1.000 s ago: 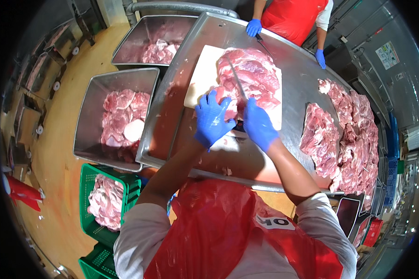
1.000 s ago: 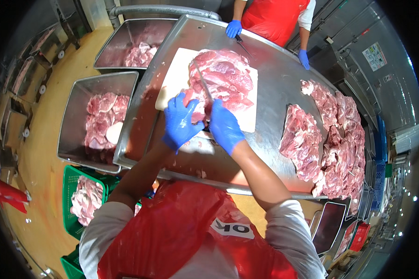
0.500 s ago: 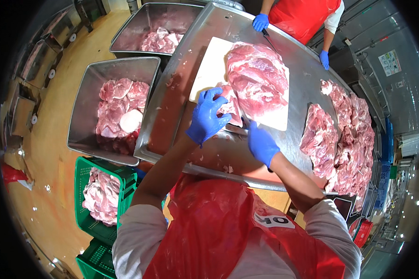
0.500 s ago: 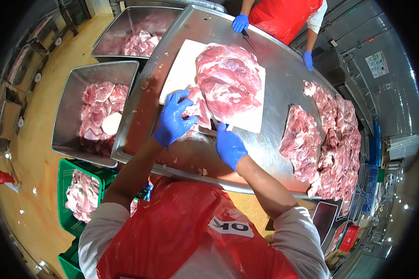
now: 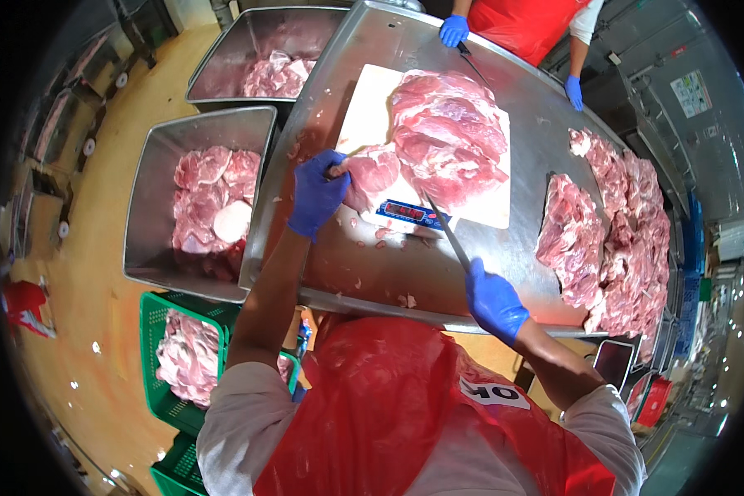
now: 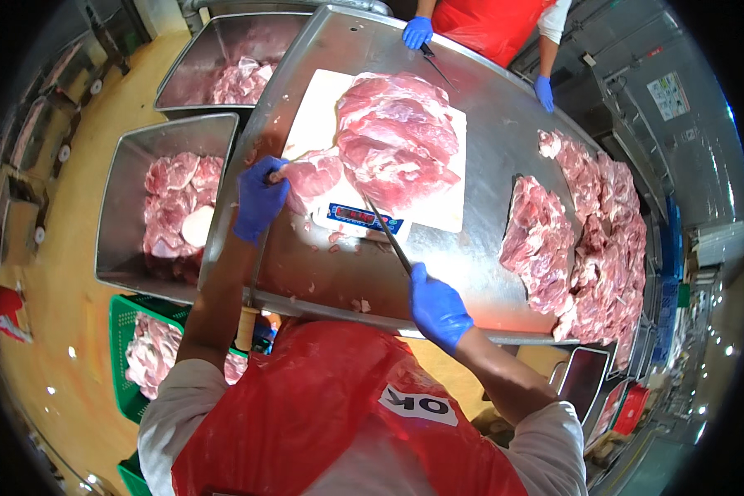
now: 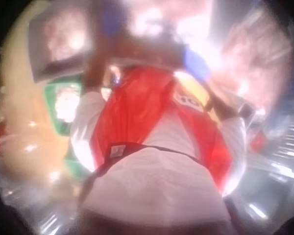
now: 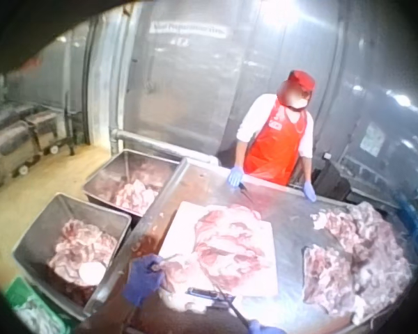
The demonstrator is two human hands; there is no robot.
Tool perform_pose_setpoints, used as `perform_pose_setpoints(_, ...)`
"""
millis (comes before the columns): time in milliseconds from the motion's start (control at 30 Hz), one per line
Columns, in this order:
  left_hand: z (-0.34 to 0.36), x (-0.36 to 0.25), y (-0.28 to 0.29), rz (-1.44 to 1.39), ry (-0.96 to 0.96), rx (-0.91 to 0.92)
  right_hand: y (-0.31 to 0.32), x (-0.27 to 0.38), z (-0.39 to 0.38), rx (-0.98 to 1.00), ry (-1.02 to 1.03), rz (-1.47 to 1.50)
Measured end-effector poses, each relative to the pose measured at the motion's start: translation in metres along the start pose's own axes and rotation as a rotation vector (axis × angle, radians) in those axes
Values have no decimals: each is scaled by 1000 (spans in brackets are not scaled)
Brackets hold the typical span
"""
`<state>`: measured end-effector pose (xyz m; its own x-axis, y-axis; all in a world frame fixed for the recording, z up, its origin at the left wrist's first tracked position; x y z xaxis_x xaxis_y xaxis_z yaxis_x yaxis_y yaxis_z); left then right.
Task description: The person cuts large pieces of raw meat on a stainless steel table using a knife. They trim and portion the meat, placing cut pieces into metal trays and green crates. The person also uses a digital scale to weigh portions of meat during the process.
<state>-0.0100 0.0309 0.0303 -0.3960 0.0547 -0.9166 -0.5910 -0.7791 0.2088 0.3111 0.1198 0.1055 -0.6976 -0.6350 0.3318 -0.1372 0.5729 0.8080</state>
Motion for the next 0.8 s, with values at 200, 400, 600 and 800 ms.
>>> perform_pose_setpoints(200,1,-31,-12,134,-233,149,22,77,136,-273,29,401)
perform_pose_setpoints(400,-9,-44,29,-62,-69,3,12,82,132,-321,286,111)
perform_pose_setpoints(600,103,-91,104,173,-397,-166,12,-7,40,-444,183,269)
perform_pose_setpoints(800,275,-101,209,784,-423,-524,54,-78,39,-690,363,171)
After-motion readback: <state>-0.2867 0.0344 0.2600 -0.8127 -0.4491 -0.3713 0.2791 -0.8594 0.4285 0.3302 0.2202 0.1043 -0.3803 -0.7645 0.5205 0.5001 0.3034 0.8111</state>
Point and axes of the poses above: each hand's wrist, its own z-axis towards the middle knuckle, its own y-axis out of the back of the hand, x = y × z, the point moved 4 cm from there along z, towards the middle knuckle, and after that the axes turned 7 degrees about z, right-handed, at the moved point
